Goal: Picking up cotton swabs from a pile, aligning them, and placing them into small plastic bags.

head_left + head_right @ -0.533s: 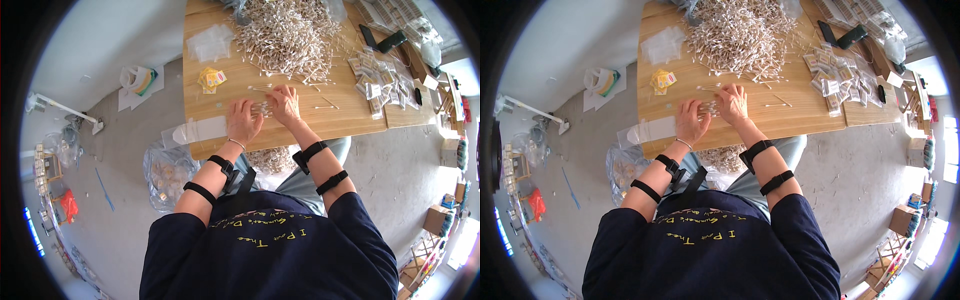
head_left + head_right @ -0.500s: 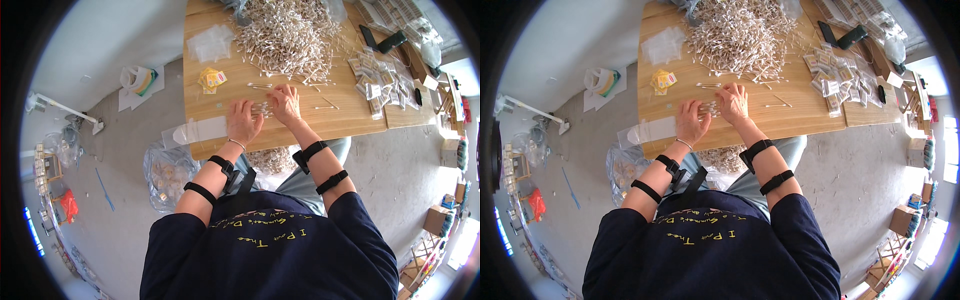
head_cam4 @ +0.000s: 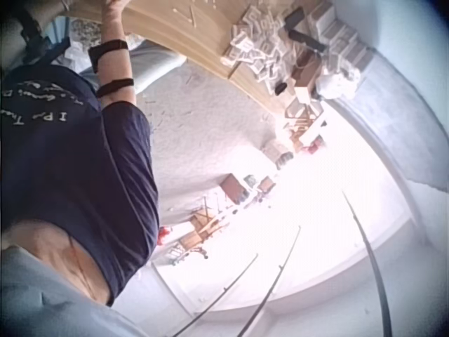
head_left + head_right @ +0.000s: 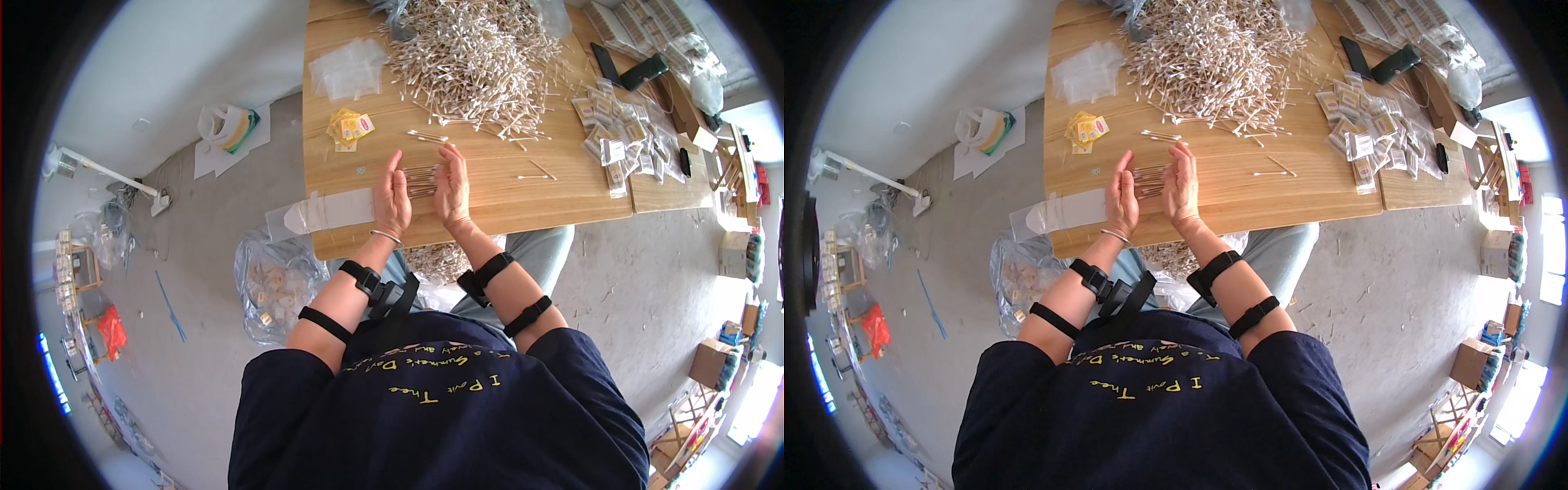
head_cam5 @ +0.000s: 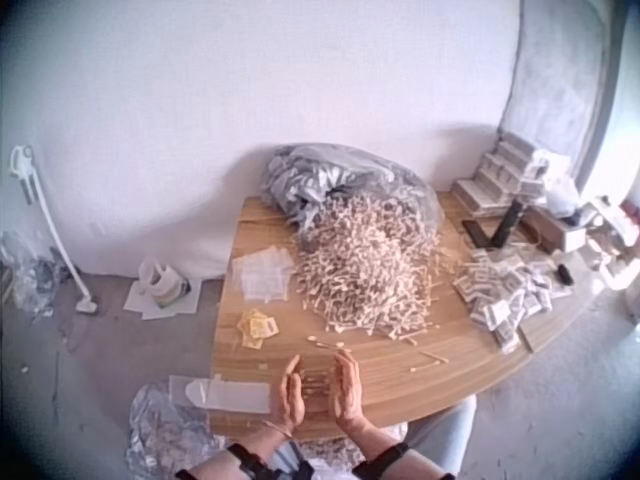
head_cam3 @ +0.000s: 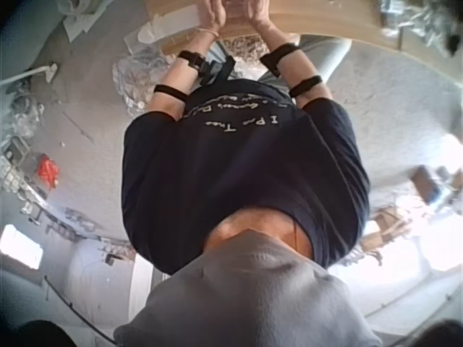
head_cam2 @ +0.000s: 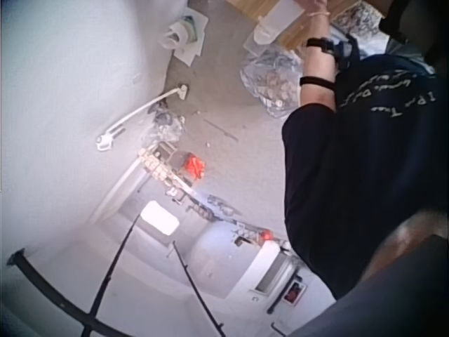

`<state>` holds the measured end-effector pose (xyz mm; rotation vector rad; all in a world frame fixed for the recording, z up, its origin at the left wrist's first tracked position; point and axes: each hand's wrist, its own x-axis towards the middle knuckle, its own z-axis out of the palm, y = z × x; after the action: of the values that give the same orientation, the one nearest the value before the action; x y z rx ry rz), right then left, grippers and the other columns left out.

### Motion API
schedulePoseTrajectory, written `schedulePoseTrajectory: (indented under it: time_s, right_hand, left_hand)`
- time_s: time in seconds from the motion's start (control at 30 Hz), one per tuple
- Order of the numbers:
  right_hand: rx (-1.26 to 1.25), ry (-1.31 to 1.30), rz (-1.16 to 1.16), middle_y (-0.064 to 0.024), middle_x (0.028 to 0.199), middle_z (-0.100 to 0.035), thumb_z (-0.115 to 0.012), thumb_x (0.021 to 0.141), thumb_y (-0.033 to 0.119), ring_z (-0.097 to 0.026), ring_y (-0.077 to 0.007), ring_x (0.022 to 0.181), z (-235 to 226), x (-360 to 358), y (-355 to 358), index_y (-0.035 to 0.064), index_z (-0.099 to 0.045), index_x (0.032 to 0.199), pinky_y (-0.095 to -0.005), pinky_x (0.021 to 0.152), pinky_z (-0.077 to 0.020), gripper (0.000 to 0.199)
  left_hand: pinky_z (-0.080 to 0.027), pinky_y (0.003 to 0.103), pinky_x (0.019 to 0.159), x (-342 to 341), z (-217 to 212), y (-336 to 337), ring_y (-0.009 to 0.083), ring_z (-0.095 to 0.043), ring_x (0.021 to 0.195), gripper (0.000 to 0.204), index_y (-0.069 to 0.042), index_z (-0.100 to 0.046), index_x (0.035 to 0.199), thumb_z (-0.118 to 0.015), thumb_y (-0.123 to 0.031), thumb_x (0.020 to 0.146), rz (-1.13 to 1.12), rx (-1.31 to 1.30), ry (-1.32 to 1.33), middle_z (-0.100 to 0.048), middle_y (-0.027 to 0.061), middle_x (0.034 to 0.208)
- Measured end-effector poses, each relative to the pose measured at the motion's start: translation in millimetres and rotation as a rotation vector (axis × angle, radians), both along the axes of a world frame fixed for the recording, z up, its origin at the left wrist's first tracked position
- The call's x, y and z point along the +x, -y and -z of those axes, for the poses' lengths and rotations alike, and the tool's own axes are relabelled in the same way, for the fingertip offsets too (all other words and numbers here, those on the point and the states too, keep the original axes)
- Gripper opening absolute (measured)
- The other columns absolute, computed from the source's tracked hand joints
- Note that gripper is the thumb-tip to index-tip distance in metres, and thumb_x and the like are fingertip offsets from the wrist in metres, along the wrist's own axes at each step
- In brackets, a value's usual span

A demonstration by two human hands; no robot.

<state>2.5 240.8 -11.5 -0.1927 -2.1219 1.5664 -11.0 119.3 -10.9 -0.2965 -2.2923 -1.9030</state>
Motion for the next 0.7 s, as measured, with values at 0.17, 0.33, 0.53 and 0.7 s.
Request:
schedulePoseTrajectory:
  time_s: [0.17, 0.33, 0.53, 0.7]
  right_hand:
    - [-0.02, 0.024, -0.127, -0.0196, 0.143, -0.036, -0.043, 0.091, -0.001, -0.032, -0.0315, 0.136, 4, 2, 16, -0.0031, -0.042, 0.128, -0.0361, 0.11, -0.0262, 0.037]
    - [0.091, 0.02, -0.075, -0.0255, 0.141, -0.036, -0.043, 0.087, -0.002, -0.031, -0.0417, 0.134, -3, -1, 12, -0.0024, -0.04, 0.128, -0.0449, 0.11, -0.0265, 0.041]
    - [0.257, 0.026, -0.155, -0.0246, 0.143, -0.034, -0.045, 0.087, -0.001, -0.027, -0.0404, 0.136, -7, -3, 15, -0.0023, -0.038, 0.132, -0.0462, 0.112, -0.0238, 0.046]
    - [0.937, 0.194, -0.334, -0.0224, 0.149, -0.026, -0.051, 0.091, 0.038, -0.018, -0.0397, 0.14, -22, 19, 11, -0.0015, -0.031, 0.141, -0.0467, 0.115, -0.0148, 0.066]
  left_hand:
    - [-0.032, 0.036, 0.106, -2, 0, 7, 0.0273, -0.045, 0.126, 0.057, 0.002, -0.044, 0.133, -0.035, -0.044, 0.1, 0.043, 0.168, 0.095, -0.05, 0.0186, 0.132]
    - [-0.028, 0.037, 0.11, -4, 7, 9, 0.0269, -0.039, 0.13, 0.064, 0.004, -0.039, 0.136, -0.034, -0.048, 0.1, 0.028, 0.353, 0.132, -0.043, 0.0187, 0.138]
    - [-0.03, 0.035, 0.108, -6, 4, 8, 0.0267, -0.043, 0.128, 0.066, 0.005, -0.043, 0.133, -0.029, -0.05, 0.1, 0.026, 0.271, 0.126, -0.048, 0.0204, 0.134]
    - [-0.028, 0.037, 0.11, -6, 5, 20, 0.0262, -0.039, 0.131, 0.066, 0.004, -0.041, 0.135, -0.028, -0.05, 0.1, 0.018, 0.364, 0.12, -0.045, 0.0191, 0.138]
